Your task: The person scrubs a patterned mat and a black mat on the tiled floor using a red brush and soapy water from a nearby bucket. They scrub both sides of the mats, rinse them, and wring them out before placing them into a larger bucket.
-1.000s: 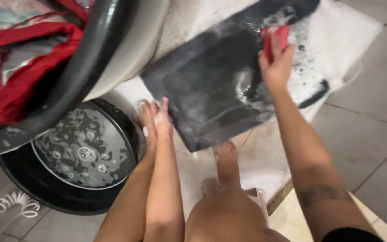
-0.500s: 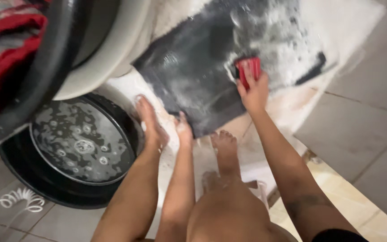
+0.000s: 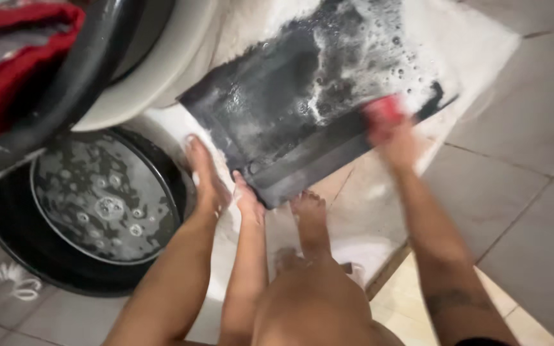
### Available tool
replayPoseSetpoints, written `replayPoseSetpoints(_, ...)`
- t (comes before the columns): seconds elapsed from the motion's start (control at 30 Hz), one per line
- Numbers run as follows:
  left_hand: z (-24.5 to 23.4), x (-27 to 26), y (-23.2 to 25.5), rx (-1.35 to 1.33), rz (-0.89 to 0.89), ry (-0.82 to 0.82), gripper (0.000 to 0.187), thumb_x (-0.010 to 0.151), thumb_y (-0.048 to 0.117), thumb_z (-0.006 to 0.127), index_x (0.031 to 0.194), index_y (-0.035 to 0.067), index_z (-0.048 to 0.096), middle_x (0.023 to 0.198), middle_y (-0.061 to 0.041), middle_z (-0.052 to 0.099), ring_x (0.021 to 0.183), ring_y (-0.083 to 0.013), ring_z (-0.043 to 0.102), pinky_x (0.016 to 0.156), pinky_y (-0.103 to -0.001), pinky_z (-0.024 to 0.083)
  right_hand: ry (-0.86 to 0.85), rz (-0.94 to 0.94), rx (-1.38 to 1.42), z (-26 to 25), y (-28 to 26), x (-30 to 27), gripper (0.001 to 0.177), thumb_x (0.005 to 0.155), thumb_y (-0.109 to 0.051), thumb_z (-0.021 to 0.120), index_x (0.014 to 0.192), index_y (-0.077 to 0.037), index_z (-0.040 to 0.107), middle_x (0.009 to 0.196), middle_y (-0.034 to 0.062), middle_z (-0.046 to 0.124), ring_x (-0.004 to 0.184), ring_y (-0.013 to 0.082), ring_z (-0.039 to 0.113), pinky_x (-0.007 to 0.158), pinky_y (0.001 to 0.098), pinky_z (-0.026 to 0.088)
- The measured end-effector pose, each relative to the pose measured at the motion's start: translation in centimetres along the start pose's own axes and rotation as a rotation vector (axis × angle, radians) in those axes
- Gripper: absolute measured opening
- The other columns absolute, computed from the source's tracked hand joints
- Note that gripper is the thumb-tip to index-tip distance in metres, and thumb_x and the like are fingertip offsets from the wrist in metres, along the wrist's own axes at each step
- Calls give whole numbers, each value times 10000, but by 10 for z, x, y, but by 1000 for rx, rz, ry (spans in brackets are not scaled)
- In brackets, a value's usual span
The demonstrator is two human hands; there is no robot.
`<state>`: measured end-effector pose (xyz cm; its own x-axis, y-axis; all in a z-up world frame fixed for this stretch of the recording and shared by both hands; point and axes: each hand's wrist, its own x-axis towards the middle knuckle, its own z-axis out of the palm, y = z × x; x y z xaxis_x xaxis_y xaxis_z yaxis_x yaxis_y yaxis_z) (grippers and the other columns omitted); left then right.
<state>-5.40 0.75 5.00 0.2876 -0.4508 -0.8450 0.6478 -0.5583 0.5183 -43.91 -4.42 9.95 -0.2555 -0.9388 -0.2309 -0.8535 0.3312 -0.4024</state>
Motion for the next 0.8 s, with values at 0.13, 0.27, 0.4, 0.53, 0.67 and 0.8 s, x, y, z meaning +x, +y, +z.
replayPoseSetpoints(0.13, 36, -6, 52, 75, 63, 74, 661, 932, 529, 587, 1244, -51, 639, 1110, -151, 735, 949, -293, 732, 880, -428, 602, 25, 32, 76, -23, 8, 9, 586, 902, -242, 701, 1484, -246, 629, 1280, 131, 628, 1075, 327, 652, 925, 469, 548)
replayPoseSetpoints(0.27, 48, -12, 32, 522, 234, 143, 726, 867, 483, 812, 1141, -172, 661, 1042, -161, 710, 894, -223, 628, 834, -375, 543, -187, -448, -51, 52, -109, -59, 678, 919, -310, 656, 1558, -294, 431, 1512, 148, 461, 1354, 357, 531, 1124, 470, 451)
replayPoseSetpoints(0.4, 7, -4, 61, 873, 292, 317, 740, 909, 465, 816, 1033, -247, 653, 997, -316, 744, 843, -254, 497, 806, -419, 478, -273, -256, 154, 49, -93, -53, 594, 877, -295, 715, 1445, -227, 558, 1303, 201, 543, 1123, 383, 587, 942, 479, 494)
replayPoseSetpoints(0.53, 1, -6, 83, 445, 440, 253, 594, 818, 371, 843, 1097, -113, 642, 1106, -128, 723, 958, -192, 645, 911, -303, 520, 89, 3, 64, 1, -19, 8, 520, 835, -281, 774, 1333, -159, 686, 1093, 255, 626, 892, 409, 643, 761, 488, 538)
replayPoseSetpoints(0.67, 5, 5, 66, 783, 744, 216, 540, 906, 322, 864, 1028, -169, 674, 1192, -165, 699, 1071, -251, 588, 1026, -354, 425, 239, -31, 169, 32, -57, 1, 572, 859, -230, 749, 1421, -157, 672, 1140, 272, 626, 960, 418, 640, 789, 490, 536)
replayPoseSetpoints(0.8, 10, 35, 123, 378, 481, -76, 473, 993, 397, 641, 1340, 80, 580, 1292, 19, 619, 1175, -130, 545, 1052, -277, 385, -192, -321, 204, 85, -125, -72, 508, 887, -177, 699, 1391, -124, 653, 1252, 231, 654, 1090, 383, 663, 884, 477, 542)
